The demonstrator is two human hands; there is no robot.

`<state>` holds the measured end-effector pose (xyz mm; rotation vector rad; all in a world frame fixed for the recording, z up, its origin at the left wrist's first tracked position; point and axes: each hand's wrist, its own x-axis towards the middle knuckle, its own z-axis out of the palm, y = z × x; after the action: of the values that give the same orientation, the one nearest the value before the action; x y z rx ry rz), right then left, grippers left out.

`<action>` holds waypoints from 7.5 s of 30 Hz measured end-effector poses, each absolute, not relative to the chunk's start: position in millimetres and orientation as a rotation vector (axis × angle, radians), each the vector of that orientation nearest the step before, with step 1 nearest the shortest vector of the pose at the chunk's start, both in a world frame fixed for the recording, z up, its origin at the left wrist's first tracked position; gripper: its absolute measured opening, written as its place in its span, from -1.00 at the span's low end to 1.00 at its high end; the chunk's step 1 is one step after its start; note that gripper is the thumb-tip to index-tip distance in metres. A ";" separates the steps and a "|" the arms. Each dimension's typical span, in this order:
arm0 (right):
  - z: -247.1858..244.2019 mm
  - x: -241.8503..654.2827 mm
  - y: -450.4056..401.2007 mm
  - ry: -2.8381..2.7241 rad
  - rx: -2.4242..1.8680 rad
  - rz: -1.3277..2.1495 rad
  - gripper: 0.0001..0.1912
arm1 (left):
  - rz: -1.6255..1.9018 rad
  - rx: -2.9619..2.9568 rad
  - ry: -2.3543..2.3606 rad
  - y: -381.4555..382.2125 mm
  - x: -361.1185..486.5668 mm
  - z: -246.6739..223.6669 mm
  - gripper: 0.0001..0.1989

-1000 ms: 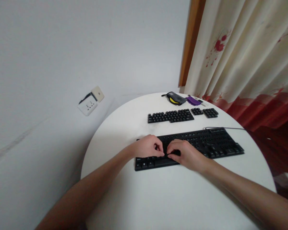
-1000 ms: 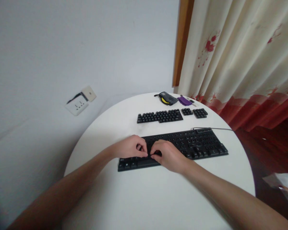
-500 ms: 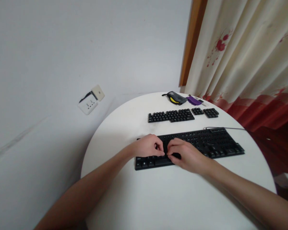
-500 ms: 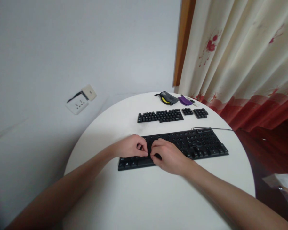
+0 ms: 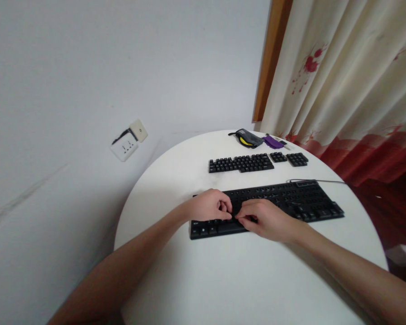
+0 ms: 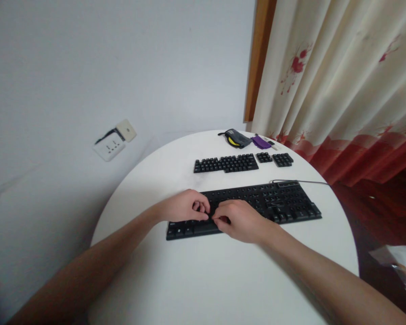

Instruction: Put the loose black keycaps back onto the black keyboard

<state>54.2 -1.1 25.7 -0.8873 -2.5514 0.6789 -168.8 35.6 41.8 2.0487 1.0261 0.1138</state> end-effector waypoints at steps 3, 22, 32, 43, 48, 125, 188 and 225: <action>23.3 54.3 -0.3 -2.531 -0.864 0.710 -0.80 | 0.119 2.042 1.013 36.0 -170.1 42.0 -0.84; 22.3 44.9 -10.5 -2.620 -0.849 0.474 -0.70 | 0.368 2.168 1.264 43.8 -171.8 29.0 -0.79; 25.7 42.2 -12.2 -2.678 -0.891 0.385 -0.68 | 0.359 2.196 1.288 42.7 -168.9 29.6 -0.75; 24.2 53.5 -2.6 -2.387 -0.901 0.552 -0.74 | 0.354 2.180 1.262 44.3 -170.6 30.6 -0.75; 24.5 52.2 -3.2 -2.562 -0.862 0.505 -0.79 | 0.338 2.188 1.265 44.3 -170.5 31.8 -0.75; 3.7 48.7 90.9 -2.372 -1.618 -0.023 -0.59 | 0.387 2.581 1.201 45.1 -175.9 29.5 -0.51; 13.4 69.0 21.2 -1.935 -1.191 0.635 -0.88 | 0.675 2.521 1.192 88.2 -179.0 -3.7 -0.79; 13.3 62.9 15.0 -2.138 -1.122 0.845 -0.95 | 0.306 2.411 1.130 20.2 -151.2 37.7 -0.90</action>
<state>62.9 15.0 13.3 -1.1218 -2.1381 0.8453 -151.2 20.2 37.7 2.4108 1.1302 0.3063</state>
